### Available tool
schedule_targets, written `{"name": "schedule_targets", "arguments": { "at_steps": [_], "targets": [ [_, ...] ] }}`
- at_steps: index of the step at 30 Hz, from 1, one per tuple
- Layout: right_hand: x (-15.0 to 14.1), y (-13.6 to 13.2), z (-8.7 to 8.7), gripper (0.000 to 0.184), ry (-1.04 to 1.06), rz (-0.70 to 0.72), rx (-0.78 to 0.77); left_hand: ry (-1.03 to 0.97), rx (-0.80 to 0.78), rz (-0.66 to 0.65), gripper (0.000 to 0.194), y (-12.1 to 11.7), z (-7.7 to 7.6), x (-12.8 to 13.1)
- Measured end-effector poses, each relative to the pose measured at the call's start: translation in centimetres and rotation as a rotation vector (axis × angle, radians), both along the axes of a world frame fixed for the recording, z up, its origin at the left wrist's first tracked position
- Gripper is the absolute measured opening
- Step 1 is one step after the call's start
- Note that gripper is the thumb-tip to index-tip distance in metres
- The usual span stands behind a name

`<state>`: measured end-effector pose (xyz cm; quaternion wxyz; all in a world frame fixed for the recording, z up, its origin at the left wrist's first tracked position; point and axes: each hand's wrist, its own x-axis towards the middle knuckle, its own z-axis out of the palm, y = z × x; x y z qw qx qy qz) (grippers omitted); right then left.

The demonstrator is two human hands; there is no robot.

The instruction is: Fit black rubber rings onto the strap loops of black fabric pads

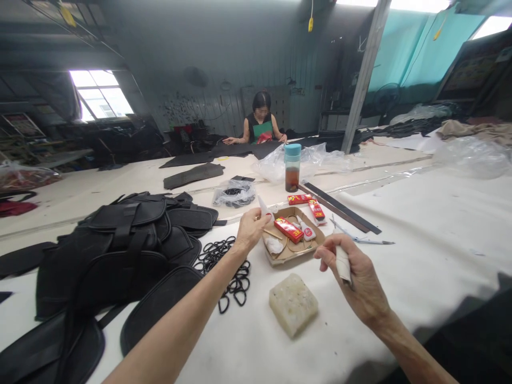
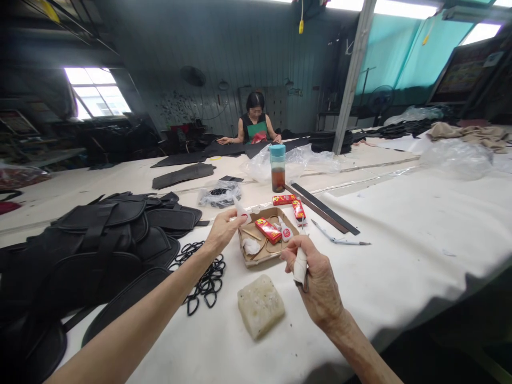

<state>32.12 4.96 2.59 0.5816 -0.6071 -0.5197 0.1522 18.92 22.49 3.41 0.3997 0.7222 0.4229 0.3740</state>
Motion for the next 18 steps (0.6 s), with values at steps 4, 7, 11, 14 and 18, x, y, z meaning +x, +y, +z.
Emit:
{"name": "schedule_targets", "arguments": {
  "at_steps": [4,7,11,14,18],
  "targets": [
    [-1.2,-0.1,1.6,0.007,0.052,0.002,0.038,-0.074,-0.137,-0.203,0.024,-4.1,1.8,-2.5],
    [-2.3,-0.1,2.9,0.011,0.092,0.029,0.065,-0.110,-0.281,-0.266,0.026,-7.4,1.7,-4.4],
    [-4.2,-0.1,3.8,0.017,0.135,0.102,0.050,-0.201,-0.413,-0.254,0.016,-11.1,0.7,-6.1],
    [-5.7,-0.2,3.7,0.018,0.171,0.149,0.029,-0.198,-0.389,-0.219,0.013,-13.2,0.2,-6.9],
    [-7.3,-0.6,3.2,0.017,0.219,0.187,0.033,-0.183,-0.331,-0.184,0.015,-14.9,-0.3,-7.4]
  ]
}}
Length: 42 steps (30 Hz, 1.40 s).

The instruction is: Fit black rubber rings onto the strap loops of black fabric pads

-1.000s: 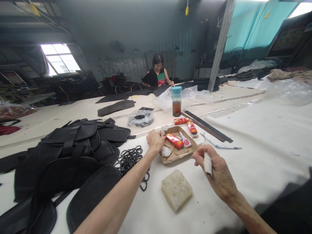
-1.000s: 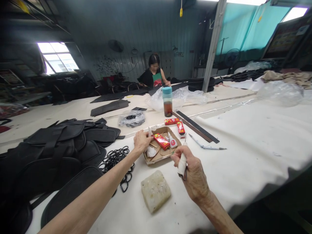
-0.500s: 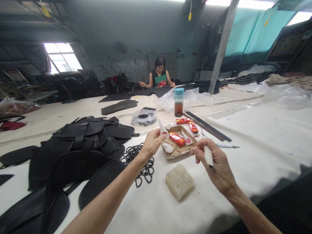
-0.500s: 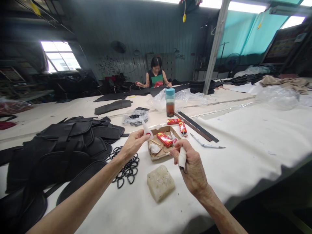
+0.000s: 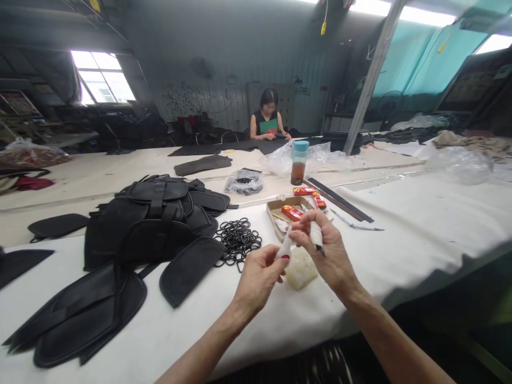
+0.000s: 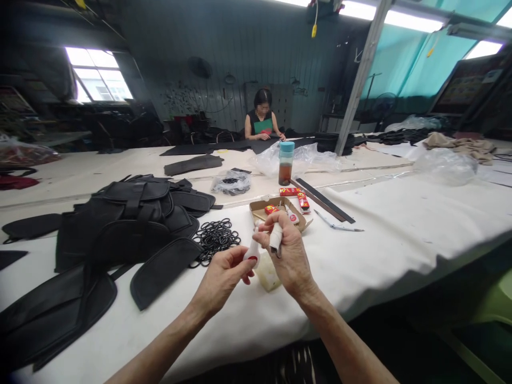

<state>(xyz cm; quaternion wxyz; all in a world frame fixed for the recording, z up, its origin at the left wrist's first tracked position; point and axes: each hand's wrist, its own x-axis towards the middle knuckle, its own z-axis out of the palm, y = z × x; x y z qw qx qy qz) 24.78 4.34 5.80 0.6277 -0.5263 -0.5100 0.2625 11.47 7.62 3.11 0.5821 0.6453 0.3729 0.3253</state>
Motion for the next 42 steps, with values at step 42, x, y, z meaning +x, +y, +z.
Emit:
{"name": "schedule_targets", "arguments": {
  "at_steps": [42],
  "targets": [
    [5.4,-4.6,-3.9,0.021,0.106,-0.214,-0.099,0.165,-0.337,-0.084,0.027,-3.1,-1.5,-2.5]
  ]
}}
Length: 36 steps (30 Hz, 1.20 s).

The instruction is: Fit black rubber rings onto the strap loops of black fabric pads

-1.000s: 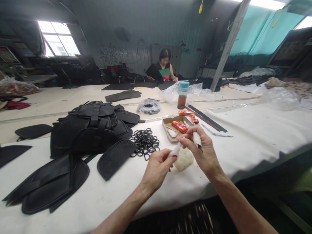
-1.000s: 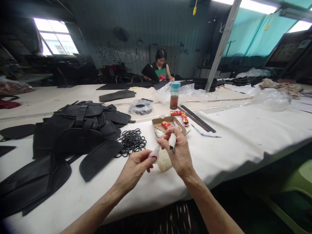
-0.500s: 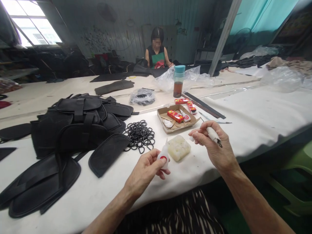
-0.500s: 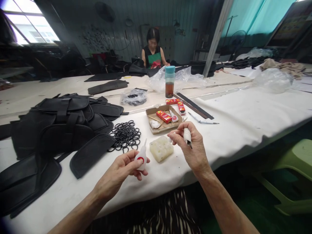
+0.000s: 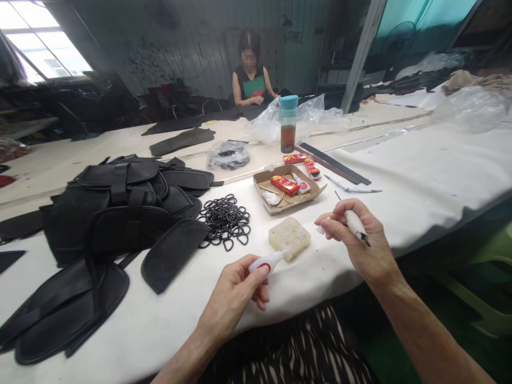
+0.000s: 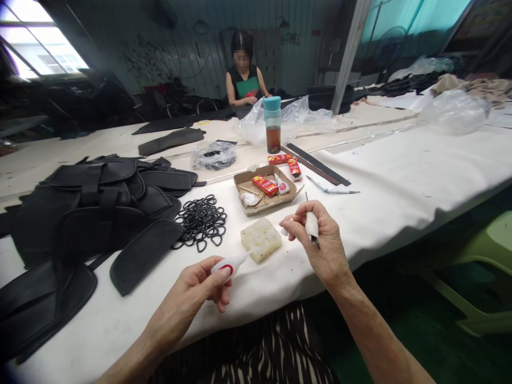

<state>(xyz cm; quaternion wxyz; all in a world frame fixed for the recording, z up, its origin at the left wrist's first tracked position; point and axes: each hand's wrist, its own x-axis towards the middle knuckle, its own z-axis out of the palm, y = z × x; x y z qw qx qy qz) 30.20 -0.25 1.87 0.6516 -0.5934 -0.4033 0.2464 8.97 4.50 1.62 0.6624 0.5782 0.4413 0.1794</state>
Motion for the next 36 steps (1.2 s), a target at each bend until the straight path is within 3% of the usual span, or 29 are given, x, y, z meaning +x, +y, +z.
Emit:
{"name": "schedule_targets", "arguments": {
  "at_steps": [8,15,36],
  "targets": [
    [0.7,-0.5,-0.7,0.019,-0.019,0.000,0.010,0.180,0.272,0.098,0.026,0.1,0.6,0.5],
    [1.2,-0.9,-1.2,0.019,-0.020,-0.003,0.005,0.369,0.667,0.124,0.020,0.0,1.0,0.9],
    [1.5,-1.1,-1.4,0.018,-0.012,-0.006,-0.012,0.479,1.055,-0.108,0.021,0.2,1.0,1.2]
  ]
}}
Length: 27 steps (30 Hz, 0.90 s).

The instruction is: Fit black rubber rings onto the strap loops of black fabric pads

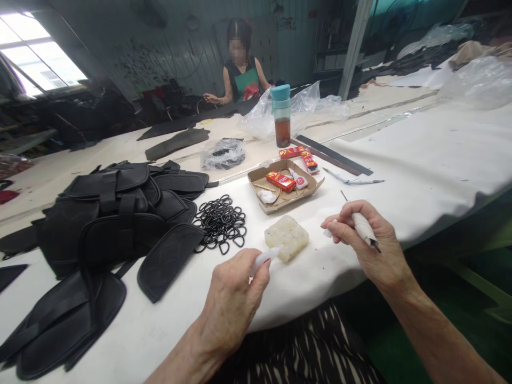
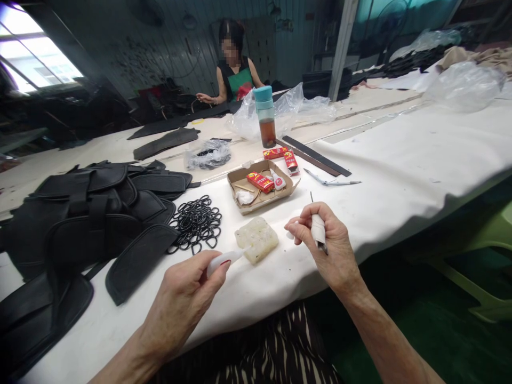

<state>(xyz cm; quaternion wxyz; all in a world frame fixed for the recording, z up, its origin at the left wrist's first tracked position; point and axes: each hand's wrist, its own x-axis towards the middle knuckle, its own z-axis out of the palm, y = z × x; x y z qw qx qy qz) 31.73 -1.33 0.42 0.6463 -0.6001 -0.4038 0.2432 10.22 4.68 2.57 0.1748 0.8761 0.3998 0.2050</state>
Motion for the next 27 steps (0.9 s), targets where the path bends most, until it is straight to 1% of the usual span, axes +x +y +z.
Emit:
{"name": "schedule_targets", "arguments": {
  "at_steps": [5,9,19,27],
  "targets": [
    [0.0,-0.1,0.1,0.018,0.006,0.002,-0.004,0.060,0.060,-0.039,0.023,0.4,0.5,0.4],
    [0.1,0.0,0.0,0.018,0.015,0.002,-0.010,0.093,0.078,-0.056,0.024,0.6,0.8,0.6],
    [0.2,0.2,-0.3,0.019,0.003,0.003,-0.021,0.096,0.139,-0.092,0.027,0.9,1.1,1.0],
    [0.1,0.3,-0.2,0.019,0.016,-0.005,-0.034,0.149,0.161,-0.117,0.029,1.3,1.6,1.0]
  ]
}}
